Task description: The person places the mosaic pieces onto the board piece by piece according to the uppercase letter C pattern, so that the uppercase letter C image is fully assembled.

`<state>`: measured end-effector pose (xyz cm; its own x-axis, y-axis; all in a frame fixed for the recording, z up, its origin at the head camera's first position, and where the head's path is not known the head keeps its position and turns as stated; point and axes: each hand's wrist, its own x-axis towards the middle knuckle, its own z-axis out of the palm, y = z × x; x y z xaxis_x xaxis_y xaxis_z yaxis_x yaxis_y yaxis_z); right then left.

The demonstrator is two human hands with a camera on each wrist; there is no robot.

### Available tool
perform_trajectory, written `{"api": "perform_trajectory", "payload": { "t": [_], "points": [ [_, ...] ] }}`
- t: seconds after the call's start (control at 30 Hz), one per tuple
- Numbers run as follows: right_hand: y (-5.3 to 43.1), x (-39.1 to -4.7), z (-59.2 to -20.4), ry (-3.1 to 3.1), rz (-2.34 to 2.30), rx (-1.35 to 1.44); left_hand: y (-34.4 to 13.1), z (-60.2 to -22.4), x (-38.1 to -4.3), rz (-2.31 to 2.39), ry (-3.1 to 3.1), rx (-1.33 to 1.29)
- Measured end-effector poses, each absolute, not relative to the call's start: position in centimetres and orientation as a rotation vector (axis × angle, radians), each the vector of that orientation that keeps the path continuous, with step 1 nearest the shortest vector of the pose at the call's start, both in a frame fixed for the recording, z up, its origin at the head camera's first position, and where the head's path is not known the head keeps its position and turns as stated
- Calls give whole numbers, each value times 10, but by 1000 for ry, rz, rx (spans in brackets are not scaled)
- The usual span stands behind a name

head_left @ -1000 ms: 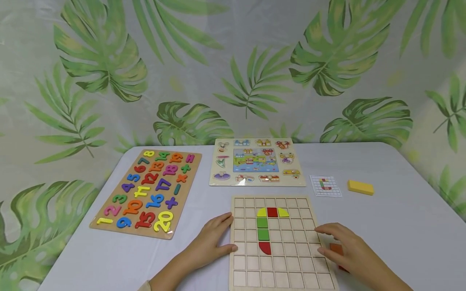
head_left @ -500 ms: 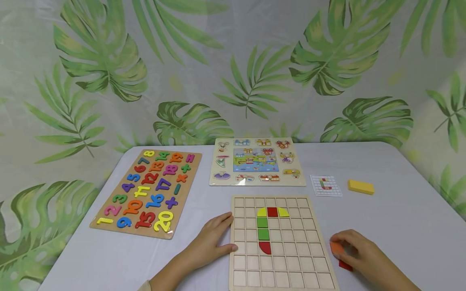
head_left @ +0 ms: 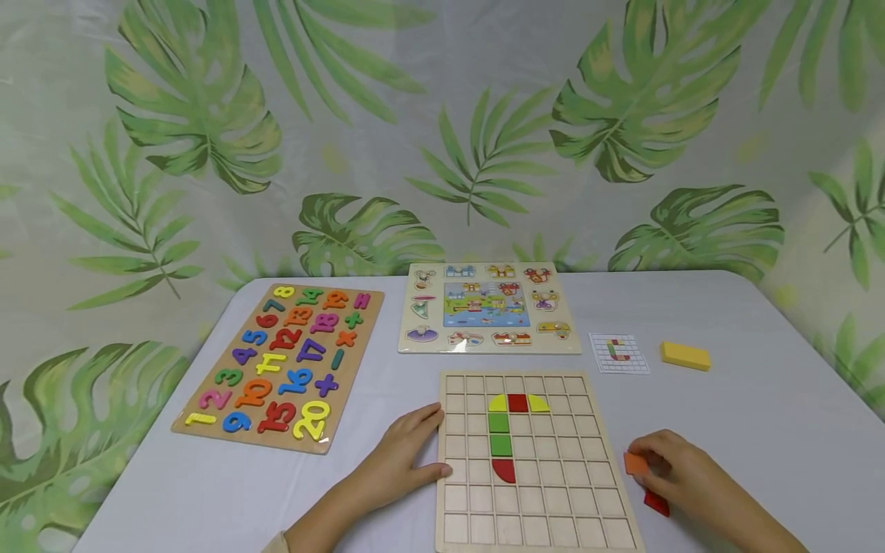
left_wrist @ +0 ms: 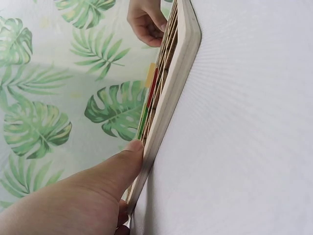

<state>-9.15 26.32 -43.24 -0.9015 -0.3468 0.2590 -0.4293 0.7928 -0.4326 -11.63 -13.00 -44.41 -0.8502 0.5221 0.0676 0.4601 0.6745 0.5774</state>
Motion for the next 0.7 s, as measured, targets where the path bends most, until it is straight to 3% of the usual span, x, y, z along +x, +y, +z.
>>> {"api": "perform_trajectory", "payload": {
  "t": [0.3,0.7],
  "points": [
    [251,-92,-417,-2872,812,625,-130,-444,-116,915,2779,811],
    [192,-94,-405,-2479,938,1053,-130,-444,-117,914,2778,819]
  ]
}}
